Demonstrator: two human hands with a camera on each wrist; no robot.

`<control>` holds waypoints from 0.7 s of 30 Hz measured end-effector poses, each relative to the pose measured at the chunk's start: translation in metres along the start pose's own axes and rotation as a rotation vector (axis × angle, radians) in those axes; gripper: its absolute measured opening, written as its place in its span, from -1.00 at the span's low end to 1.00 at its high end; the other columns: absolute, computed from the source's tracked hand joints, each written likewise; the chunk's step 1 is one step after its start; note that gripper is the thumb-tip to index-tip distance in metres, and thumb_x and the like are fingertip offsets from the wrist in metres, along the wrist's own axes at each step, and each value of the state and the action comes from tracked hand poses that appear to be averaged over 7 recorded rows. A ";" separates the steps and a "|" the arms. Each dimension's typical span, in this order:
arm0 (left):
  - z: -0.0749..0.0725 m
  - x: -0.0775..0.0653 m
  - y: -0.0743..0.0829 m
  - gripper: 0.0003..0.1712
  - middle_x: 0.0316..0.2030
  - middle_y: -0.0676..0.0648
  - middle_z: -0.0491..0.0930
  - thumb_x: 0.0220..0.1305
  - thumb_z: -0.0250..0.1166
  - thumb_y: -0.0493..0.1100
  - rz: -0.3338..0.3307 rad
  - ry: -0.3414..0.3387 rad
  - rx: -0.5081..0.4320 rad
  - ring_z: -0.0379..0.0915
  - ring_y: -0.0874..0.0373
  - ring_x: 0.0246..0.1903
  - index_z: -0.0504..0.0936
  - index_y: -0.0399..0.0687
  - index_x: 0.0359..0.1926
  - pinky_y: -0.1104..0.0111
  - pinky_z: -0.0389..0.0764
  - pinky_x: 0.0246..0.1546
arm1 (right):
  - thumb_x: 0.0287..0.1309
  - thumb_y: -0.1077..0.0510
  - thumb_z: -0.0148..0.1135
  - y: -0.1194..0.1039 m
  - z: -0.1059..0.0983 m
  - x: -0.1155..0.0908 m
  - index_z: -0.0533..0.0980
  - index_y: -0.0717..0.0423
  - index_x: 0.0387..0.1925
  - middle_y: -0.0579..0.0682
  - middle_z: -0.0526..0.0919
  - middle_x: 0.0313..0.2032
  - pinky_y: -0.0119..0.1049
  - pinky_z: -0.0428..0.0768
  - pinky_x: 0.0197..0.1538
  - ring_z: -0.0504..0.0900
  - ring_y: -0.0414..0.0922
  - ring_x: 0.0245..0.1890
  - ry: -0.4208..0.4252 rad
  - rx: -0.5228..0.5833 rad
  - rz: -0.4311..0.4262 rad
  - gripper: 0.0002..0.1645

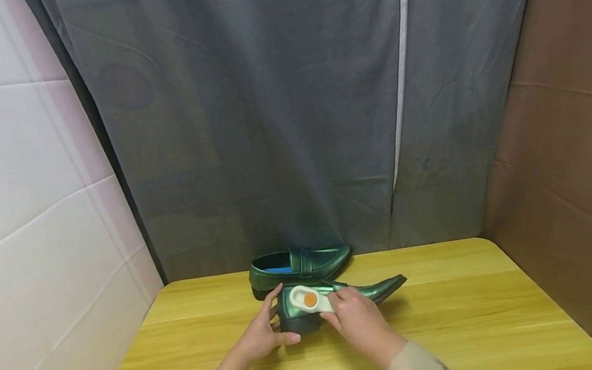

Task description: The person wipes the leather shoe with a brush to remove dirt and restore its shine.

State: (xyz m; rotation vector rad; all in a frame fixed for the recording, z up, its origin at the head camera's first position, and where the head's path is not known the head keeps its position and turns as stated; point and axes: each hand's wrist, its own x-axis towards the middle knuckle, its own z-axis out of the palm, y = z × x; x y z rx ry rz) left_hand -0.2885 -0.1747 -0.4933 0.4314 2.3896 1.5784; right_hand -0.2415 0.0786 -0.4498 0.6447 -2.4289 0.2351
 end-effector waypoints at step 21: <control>0.002 0.000 0.002 0.39 0.52 -0.46 0.03 -0.05 0.63 -0.16 0.003 0.008 -0.004 0.14 -0.52 0.40 -0.14 0.26 0.61 -0.14 0.48 0.26 | 0.19 -0.14 0.39 -0.019 0.001 0.014 0.66 0.10 -0.21 -0.11 0.60 -0.39 -0.31 0.69 -0.27 0.59 -0.17 -0.35 -0.066 -0.023 0.007 -0.61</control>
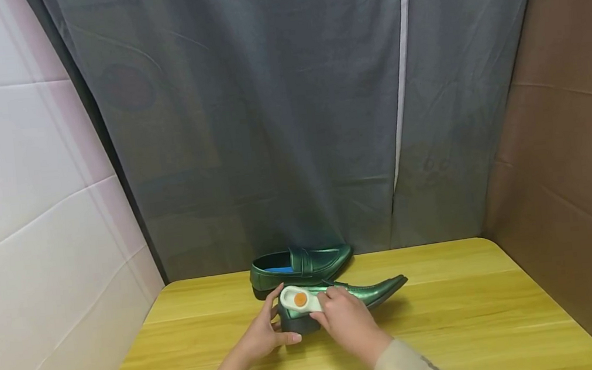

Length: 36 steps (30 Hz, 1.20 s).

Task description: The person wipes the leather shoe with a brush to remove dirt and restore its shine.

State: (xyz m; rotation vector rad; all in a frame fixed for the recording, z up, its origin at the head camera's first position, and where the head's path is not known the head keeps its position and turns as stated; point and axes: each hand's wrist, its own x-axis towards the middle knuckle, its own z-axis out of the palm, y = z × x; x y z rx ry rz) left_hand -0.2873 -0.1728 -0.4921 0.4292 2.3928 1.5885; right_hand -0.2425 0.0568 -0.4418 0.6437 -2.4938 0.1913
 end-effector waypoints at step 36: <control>-0.001 0.000 0.000 0.40 0.53 -0.49 -0.05 -0.06 0.63 -0.16 -0.013 0.004 0.016 0.22 -0.52 0.36 -0.14 0.29 0.61 -0.12 0.51 0.24 | 0.18 -0.17 0.39 0.002 0.006 -0.016 0.65 0.09 -0.19 -0.11 0.62 -0.34 -0.31 0.70 -0.22 0.60 -0.17 -0.28 0.010 0.010 -0.017 -0.59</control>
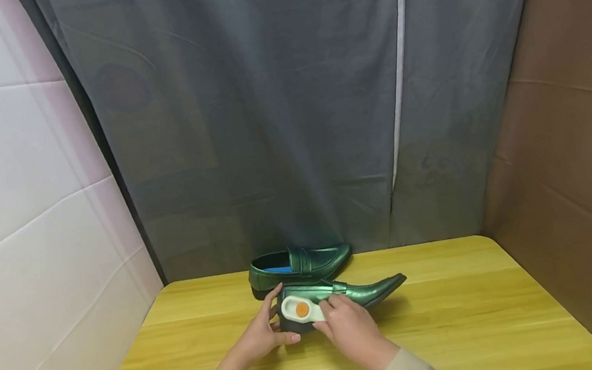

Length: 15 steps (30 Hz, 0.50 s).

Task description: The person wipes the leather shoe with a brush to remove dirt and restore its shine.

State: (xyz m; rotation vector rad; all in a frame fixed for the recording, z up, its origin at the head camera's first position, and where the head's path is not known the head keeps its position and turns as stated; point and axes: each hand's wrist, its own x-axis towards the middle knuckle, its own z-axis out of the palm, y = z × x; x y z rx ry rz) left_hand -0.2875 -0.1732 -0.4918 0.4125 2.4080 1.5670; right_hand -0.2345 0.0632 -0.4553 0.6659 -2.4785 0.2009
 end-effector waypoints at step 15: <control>0.000 0.000 -0.001 0.39 0.53 -0.50 -0.04 -0.07 0.63 -0.13 0.004 0.004 0.012 0.21 -0.55 0.36 -0.13 0.33 0.61 -0.15 0.49 0.25 | 0.15 -0.15 0.41 0.017 -0.006 -0.014 0.66 0.10 -0.19 -0.10 0.66 -0.31 -0.29 0.70 -0.16 0.60 -0.16 -0.28 0.016 0.025 0.022 -0.59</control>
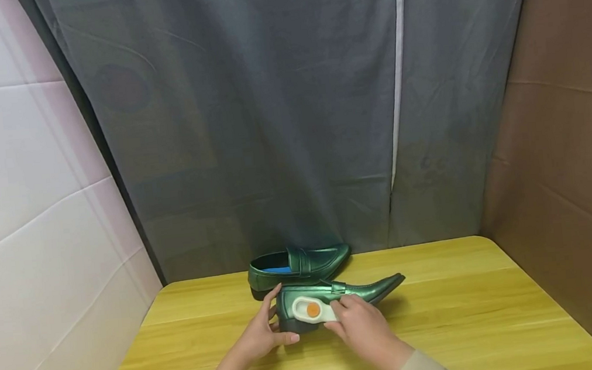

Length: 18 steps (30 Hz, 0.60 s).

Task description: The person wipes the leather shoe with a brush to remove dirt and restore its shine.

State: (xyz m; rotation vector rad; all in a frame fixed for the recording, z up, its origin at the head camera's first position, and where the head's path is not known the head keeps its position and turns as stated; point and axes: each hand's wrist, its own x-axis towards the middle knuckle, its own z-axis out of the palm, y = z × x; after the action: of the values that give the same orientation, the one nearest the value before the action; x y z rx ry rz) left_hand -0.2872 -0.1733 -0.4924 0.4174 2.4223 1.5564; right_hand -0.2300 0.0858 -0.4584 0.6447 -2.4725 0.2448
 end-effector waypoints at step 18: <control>0.000 0.000 0.001 0.39 0.52 -0.55 -0.09 -0.04 0.63 -0.17 0.003 -0.022 -0.041 0.23 -0.59 0.32 -0.15 0.31 0.61 -0.14 0.50 0.25 | 0.11 -0.14 0.44 0.020 -0.006 -0.015 0.70 0.14 -0.07 -0.06 0.71 -0.24 -0.24 0.70 -0.09 0.63 -0.13 -0.22 -0.003 0.005 0.038 -0.50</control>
State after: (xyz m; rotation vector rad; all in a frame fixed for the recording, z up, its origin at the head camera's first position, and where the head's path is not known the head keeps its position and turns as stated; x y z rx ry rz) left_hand -0.2868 -0.1731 -0.4913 0.4283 2.3706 1.5912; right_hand -0.2265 0.1113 -0.4631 0.6008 -2.4893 0.2643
